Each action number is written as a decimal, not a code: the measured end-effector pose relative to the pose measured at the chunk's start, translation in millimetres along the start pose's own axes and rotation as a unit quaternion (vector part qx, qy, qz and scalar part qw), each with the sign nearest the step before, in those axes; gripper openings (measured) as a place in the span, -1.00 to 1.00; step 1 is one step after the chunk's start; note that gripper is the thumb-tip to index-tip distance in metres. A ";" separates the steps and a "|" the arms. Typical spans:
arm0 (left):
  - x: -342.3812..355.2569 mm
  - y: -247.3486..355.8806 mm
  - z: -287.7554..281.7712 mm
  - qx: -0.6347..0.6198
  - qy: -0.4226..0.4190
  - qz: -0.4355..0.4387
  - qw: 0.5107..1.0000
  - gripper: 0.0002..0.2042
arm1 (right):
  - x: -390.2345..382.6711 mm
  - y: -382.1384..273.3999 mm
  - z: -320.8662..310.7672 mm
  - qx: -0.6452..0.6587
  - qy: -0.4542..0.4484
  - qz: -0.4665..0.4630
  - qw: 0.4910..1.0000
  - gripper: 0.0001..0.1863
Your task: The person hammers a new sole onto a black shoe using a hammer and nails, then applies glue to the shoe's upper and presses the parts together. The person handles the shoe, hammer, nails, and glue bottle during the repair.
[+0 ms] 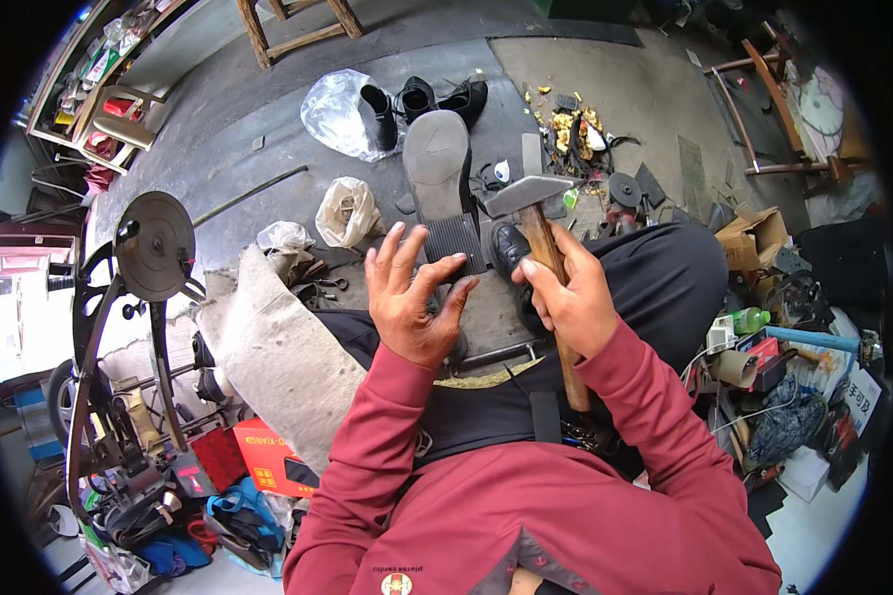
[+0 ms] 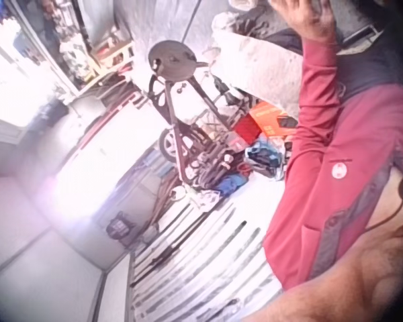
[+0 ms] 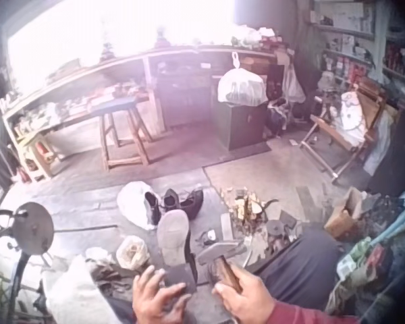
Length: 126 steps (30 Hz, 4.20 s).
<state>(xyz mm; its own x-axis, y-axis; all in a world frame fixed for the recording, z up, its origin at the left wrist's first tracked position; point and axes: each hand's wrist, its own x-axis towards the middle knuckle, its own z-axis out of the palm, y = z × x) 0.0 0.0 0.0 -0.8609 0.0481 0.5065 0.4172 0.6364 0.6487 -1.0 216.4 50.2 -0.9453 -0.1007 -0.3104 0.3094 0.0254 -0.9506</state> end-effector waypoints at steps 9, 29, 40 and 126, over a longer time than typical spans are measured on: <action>9.4 -3.6 -2.8 0.073 -0.040 0.081 0.993 -0.73 | 15.1 25.2 3.3 0.102 0.014 0.022 0.994 -0.69; 10.6 1.5 4.7 -0.079 -0.001 -0.020 0.997 -0.89 | 15.3 28.4 6.3 0.117 -0.025 0.008 0.993 -0.62; -5.0 -12.6 13.4 -0.057 -0.004 0.050 0.997 -0.77 | 22.0 30.8 20.7 0.160 -0.021 0.022 0.987 -0.71; -1.6 16.7 7.5 -0.224 -0.031 -0.246 0.942 -0.86 | 13.5 36.8 48.2 0.276 0.025 0.043 0.960 -0.56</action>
<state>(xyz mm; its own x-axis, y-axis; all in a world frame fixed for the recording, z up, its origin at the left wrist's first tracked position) 6.1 16.3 5.8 -0.9918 -0.1144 0.0562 0.0318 0.2049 0.9783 2.6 168.0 11.4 -0.9133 -0.0739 -0.4005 0.3815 -0.4999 -0.7776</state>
